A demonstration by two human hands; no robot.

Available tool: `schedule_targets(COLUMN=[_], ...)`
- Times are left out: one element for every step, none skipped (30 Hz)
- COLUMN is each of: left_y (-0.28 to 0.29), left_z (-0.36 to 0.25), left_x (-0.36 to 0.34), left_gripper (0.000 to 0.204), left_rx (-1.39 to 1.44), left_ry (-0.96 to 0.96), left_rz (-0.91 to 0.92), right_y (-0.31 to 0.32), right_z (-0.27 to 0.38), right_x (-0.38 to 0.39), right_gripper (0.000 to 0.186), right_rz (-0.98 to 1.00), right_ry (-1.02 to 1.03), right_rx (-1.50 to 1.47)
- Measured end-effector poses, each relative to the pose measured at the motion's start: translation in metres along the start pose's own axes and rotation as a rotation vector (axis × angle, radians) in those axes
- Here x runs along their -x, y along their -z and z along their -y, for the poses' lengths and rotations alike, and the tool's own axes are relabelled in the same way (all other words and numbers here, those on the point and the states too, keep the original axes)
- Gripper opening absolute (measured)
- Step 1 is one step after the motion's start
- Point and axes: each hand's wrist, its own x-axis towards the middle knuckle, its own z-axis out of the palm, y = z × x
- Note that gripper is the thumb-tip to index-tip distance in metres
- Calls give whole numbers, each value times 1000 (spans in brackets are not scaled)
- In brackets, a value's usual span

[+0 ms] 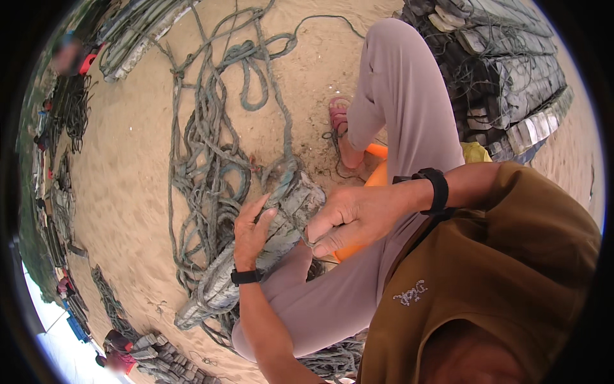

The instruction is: Repairing or assembling sections of heavy rope and netting on a beach.

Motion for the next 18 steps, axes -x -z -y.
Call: schedule_targets(left_y=[-1, -2, 0, 2, 5, 9, 11, 9, 9, 10, 11, 13, 14, 7, -3, -7, -14, -20], left_z=[-1, -1, -1, -2, -4, -11, -16, -15, -14, -14, -14, -24, -29, -24, -12, -12, -13, -22], left_x=[-2, -4, -4, -3, -2, -5, -7, -8, -9, -9, -8, -9, -9, -12, -15, -15, -15, -16], left_gripper=[37, 37, 37, 37, 37, 37, 36, 36, 36, 36, 36, 35, 35, 35, 34, 33, 33, 33], left_rx=[12, 14, 99, 184, 181, 239, 297, 298, 293, 288, 286, 253, 221, 223, 181, 134, 133, 31], left_ry=[4, 1, 40, 78, 83, 117, 152, 151, 151, 151, 153, 165, 178, 170, 73, -17, -17, -20], left_rz=[7, 9, 1, -7, -10, 25, 61, 58, 66, 73, 70, 67, 63, 67, 62, 52, 51, 28], right_y=[-7, -14, -22, -28, -34, -36, -36, -36, -36, -34, -29, -22, -15, -5, 4, 8, 12, 14], right_z=[0, 0, -2, -3, -4, -3, -2, -1, 0, 0, 1, 2, 5, 10, 13, 8, 0, -3], right_x=[-3, -7, -11, -13, -15, -15, -14, -13, -13, -12, -10, -7, -5, -1, 3, 7, 11, 12], right_gripper=[31, 30, 29, 29, 28, 28, 28, 28, 27, 27, 27, 27, 27, 27, 27, 27, 28, 28], right_rz=[-2, -23, -37, -31, -53, -79, -78, -71, -66, -64, -55, -48, -45, -71, -98, -97, -200, -301], right_ry=[-2, 40, 86, 89, 135, 178, 177, 168, 161, 164, 127, 88, 88, -9, -106, -105, -90, -74], right_rx=[2, -40, -87, -90, -71, -45, -42, -33, -25, -26, -20, -12, -11, -10, -8, -8, -43, -79])
